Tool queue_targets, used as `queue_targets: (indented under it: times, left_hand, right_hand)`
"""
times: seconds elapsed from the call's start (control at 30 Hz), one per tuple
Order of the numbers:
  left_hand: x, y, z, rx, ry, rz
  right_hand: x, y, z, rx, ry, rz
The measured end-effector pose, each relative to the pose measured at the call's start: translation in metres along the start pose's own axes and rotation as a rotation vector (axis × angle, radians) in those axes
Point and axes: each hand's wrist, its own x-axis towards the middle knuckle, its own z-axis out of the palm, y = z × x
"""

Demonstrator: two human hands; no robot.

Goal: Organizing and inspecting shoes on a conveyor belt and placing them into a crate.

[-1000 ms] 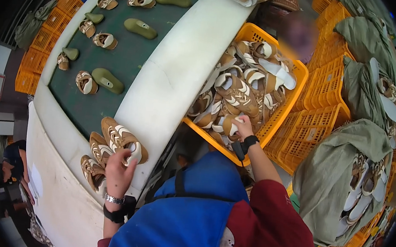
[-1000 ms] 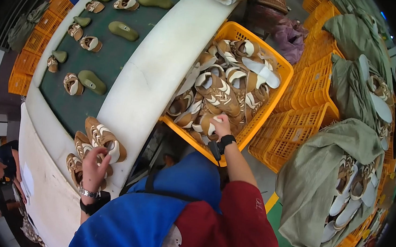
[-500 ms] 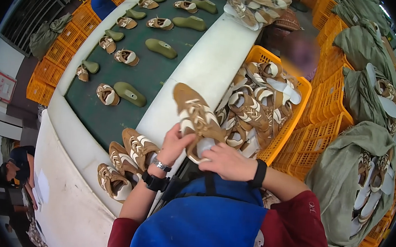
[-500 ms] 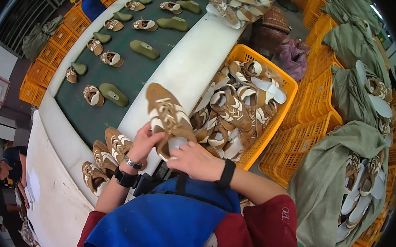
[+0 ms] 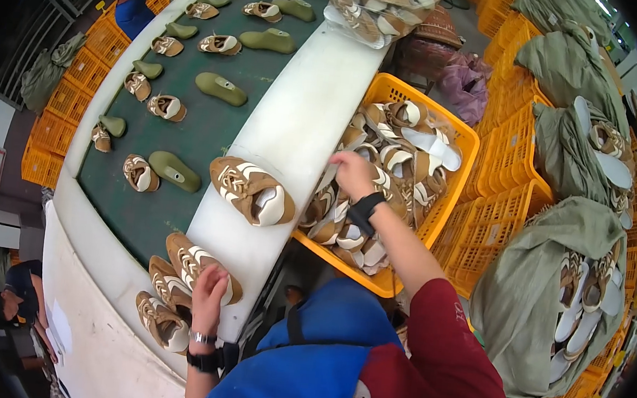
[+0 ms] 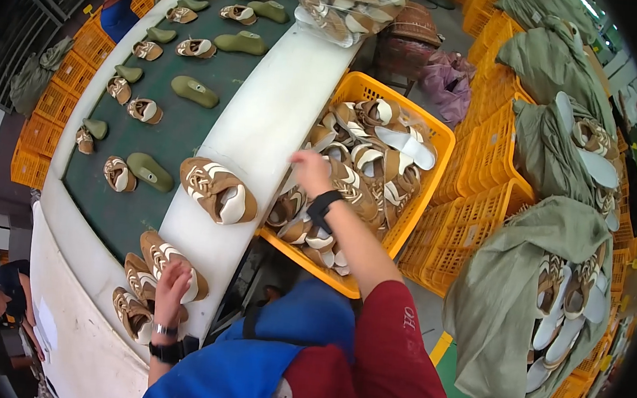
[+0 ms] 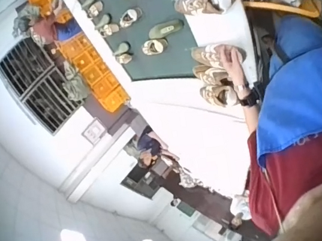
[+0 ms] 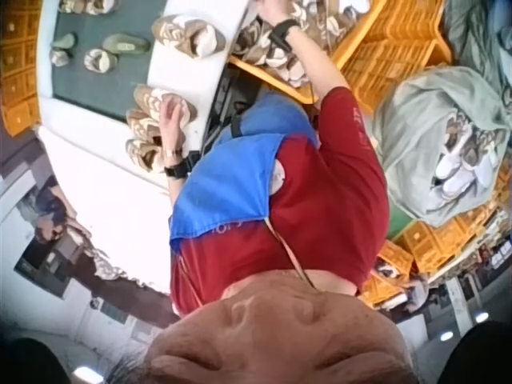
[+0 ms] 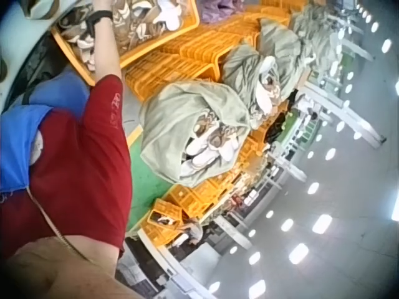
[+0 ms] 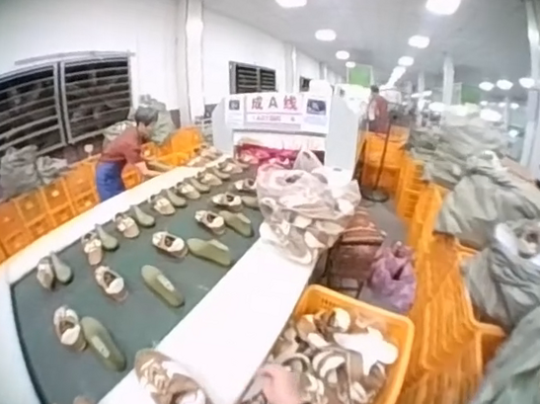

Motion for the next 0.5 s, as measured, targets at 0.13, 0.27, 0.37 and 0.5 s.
queue_targets:
  times: [0.13, 0.27, 0.37, 0.5]
  left_hand:
    - [-0.026, 0.007, 0.007, 0.048, 0.029, -0.047]
    - [-0.03, 0.014, 0.026, 0.096, -0.084, -0.021]
    - [-0.026, 0.025, 0.037, 0.106, -0.154, -0.008]
    - [-0.024, 0.029, 0.033, 0.117, -0.197, 0.0]
  right_hand:
    - [0.007, 0.152, 0.004, -0.394, -0.2, 0.097]
    - [-0.02, 0.153, 0.037, -0.65, -0.405, 0.332]
    - [-0.046, 0.156, 0.034, -0.8, -0.49, 0.39]
    - [-0.093, 0.087, -0.031, -0.419, -0.363, -0.026]
